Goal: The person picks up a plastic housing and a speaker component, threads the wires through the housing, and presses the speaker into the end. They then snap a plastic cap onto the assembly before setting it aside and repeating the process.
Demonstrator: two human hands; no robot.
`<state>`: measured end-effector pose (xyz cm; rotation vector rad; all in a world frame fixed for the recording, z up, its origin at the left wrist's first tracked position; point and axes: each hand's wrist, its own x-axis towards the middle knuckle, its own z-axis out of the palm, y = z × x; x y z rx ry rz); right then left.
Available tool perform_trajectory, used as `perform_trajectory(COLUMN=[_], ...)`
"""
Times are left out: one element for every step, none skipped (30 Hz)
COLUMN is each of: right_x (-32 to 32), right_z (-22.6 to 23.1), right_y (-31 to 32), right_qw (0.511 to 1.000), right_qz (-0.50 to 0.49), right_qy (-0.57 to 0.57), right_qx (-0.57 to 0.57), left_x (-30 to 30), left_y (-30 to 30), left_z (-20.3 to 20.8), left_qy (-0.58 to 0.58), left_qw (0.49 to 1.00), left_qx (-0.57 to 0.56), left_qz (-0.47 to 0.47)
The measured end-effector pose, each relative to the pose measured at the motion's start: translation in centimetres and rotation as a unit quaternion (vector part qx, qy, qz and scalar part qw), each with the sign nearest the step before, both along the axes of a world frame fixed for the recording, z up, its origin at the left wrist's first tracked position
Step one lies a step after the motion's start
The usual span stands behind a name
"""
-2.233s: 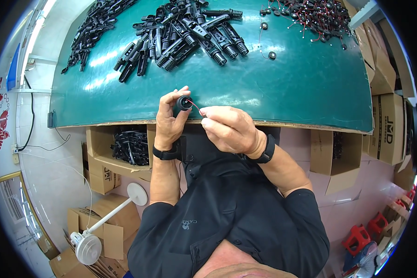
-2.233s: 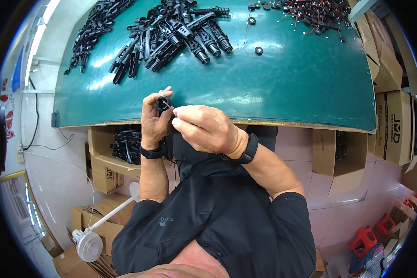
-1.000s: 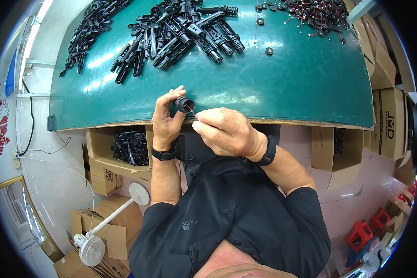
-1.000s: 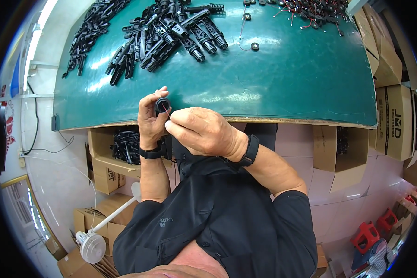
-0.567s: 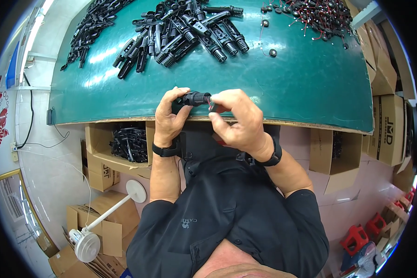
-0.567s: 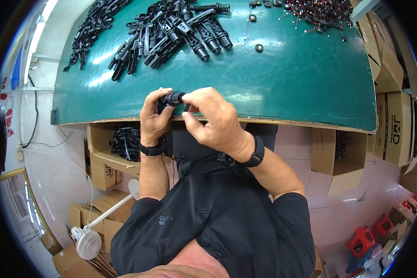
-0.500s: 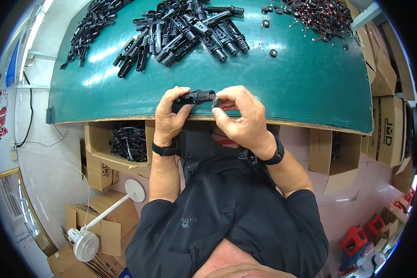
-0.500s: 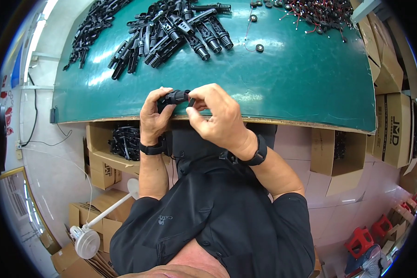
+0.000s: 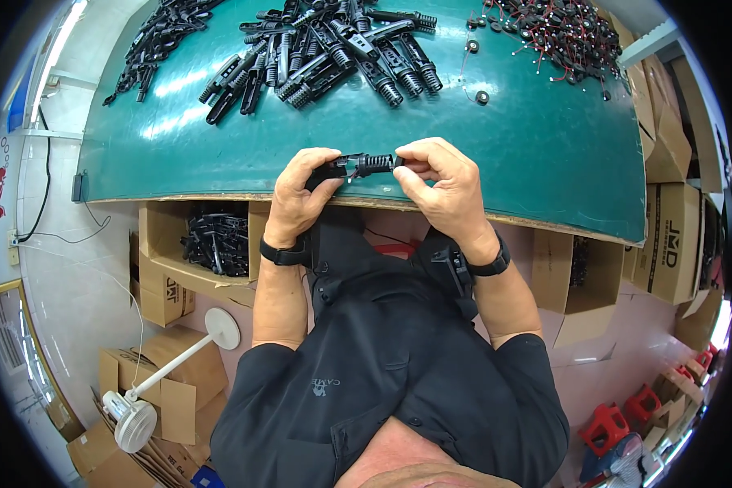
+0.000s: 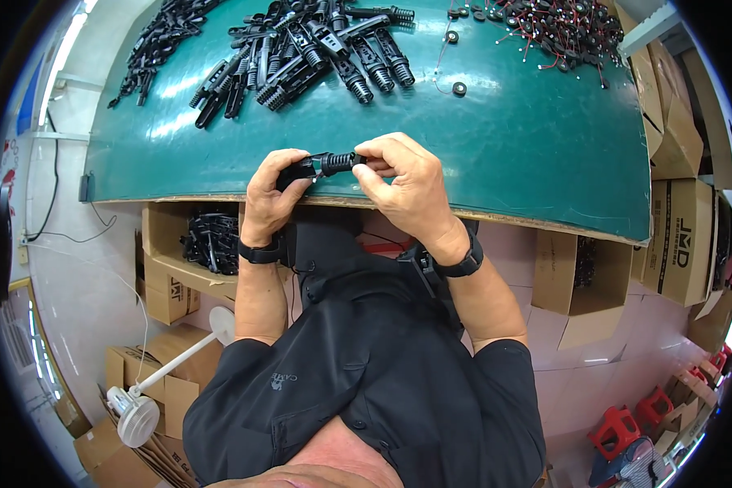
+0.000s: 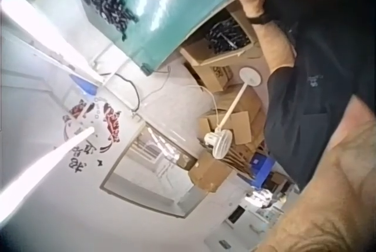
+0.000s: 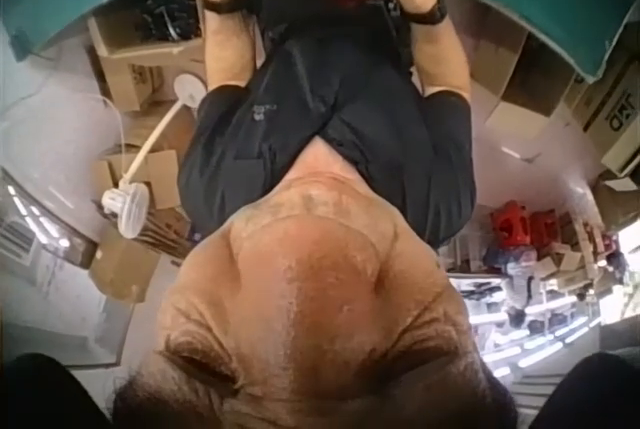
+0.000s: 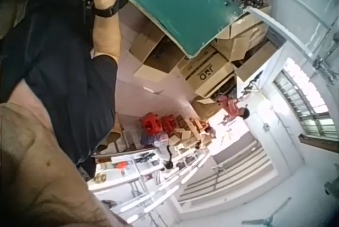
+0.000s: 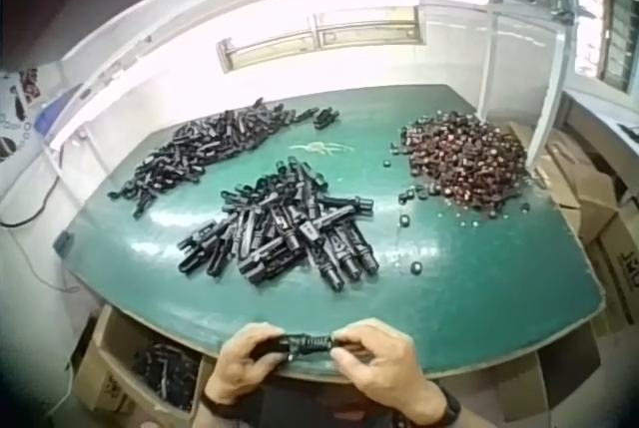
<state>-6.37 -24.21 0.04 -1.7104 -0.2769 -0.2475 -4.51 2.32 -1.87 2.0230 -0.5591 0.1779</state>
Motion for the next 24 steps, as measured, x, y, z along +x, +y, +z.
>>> perform_trajectory(right_x=[0.00,0.01,0.00,-0.02,-0.02,0.00,-0.01,0.00,0.01,0.02,0.04,0.08,0.12,0.16,0.22,0.28,0.33,0.39,0.45,0.49,0.49,0.53,0.54,0.54], right_z=[-0.14,-0.20,-0.24,-0.27,-0.30,-0.34,-0.41,-0.46,-0.48,-0.45,-0.38,-0.34,-0.33,-0.35,-0.37,-0.39,-0.42,-0.52,-0.71,-0.90,-1.01,-1.03,-1.06,-1.10], right_y=[0.00,0.02,0.02,0.02,0.01,0.05,0.11,0.15,0.12,0.01,-0.11,-0.17,-0.23,-0.31,-0.41,-0.50,-0.60,-0.65,-0.64,-0.64,-0.67,-0.71,-0.76,-0.81], right_qw=[1.000,1.000,1.000,1.000,0.999,0.999,0.999,0.998,0.998,0.998,0.998,0.997,0.997,0.997,0.997,0.998,0.998,0.998,0.998,0.998,0.999,0.999,0.999,0.999], right_qz=[-0.006,-0.004,0.002,0.007,0.012,0.013,0.015,0.018,0.020,0.020,0.025,0.031,0.038,0.037,0.040,0.043,0.046,0.045,0.044,0.042,0.041,0.041,0.041,0.040], right_qy=[-0.002,-0.002,0.011,0.024,0.038,0.038,0.047,0.056,0.066,0.066,0.064,0.062,0.060,0.061,0.058,0.055,0.053,0.054,0.046,0.039,0.031,0.032,0.026,0.021], right_qx=[-0.003,-0.005,-0.004,-0.004,-0.003,-0.005,0.001,0.006,0.012,0.010,0.012,0.015,0.018,0.017,0.012,0.007,0.002,0.001,-0.001,-0.003,-0.005,-0.006,-0.016,-0.025], left_x=[-0.04,-0.02,0.00,0.03,0.07,0.12,0.12,0.12,0.13,0.14,0.15,0.16,0.17,0.18,0.18,0.15,0.13,0.10,0.07,0.03,0.00,0.01,0.01,0.01], left_y=[0.00,-0.04,-0.08,-0.11,-0.12,-0.12,-0.16,-0.18,-0.17,-0.15,-0.17,-0.17,-0.18,-0.20,-0.20,-0.17,-0.15,-0.14,-0.15,-0.18,-0.22,-0.21,-0.19,-0.16], left_z=[0.00,-0.03,-0.04,-0.04,-0.02,0.01,0.01,0.01,0.02,0.05,0.08,0.14,0.23,0.32,0.39,0.45,0.48,0.52,0.56,0.62,0.71,0.78,0.78,0.71], left_qy=[-0.001,-0.001,-0.002,-0.002,-0.007,-0.013,-0.018,-0.017,-0.016,-0.016,-0.015,-0.014,-0.008,-0.002,0.004,0.004,0.009,0.013,0.018,0.018,0.019,0.020,0.021,0.022], left_qw=[1.000,1.000,1.000,1.000,1.000,1.000,1.000,1.000,1.000,1.000,1.000,1.000,1.000,1.000,1.000,1.000,1.000,1.000,1.000,1.000,1.000,1.000,0.999,0.999], left_qx=[0.001,0.002,0.002,0.001,0.002,0.003,0.004,0.002,0.001,0.000,-0.001,-0.002,-0.001,0.000,0.001,0.000,0.002,0.004,0.005,0.005,0.010,0.015,0.020,0.020], left_qz=[0.001,0.001,0.001,0.002,0.003,0.003,0.003,0.003,0.001,-0.001,-0.002,-0.002,-0.006,-0.010,-0.014,-0.014,-0.015,-0.017,-0.019,-0.019,-0.019,-0.018,-0.017,-0.017])
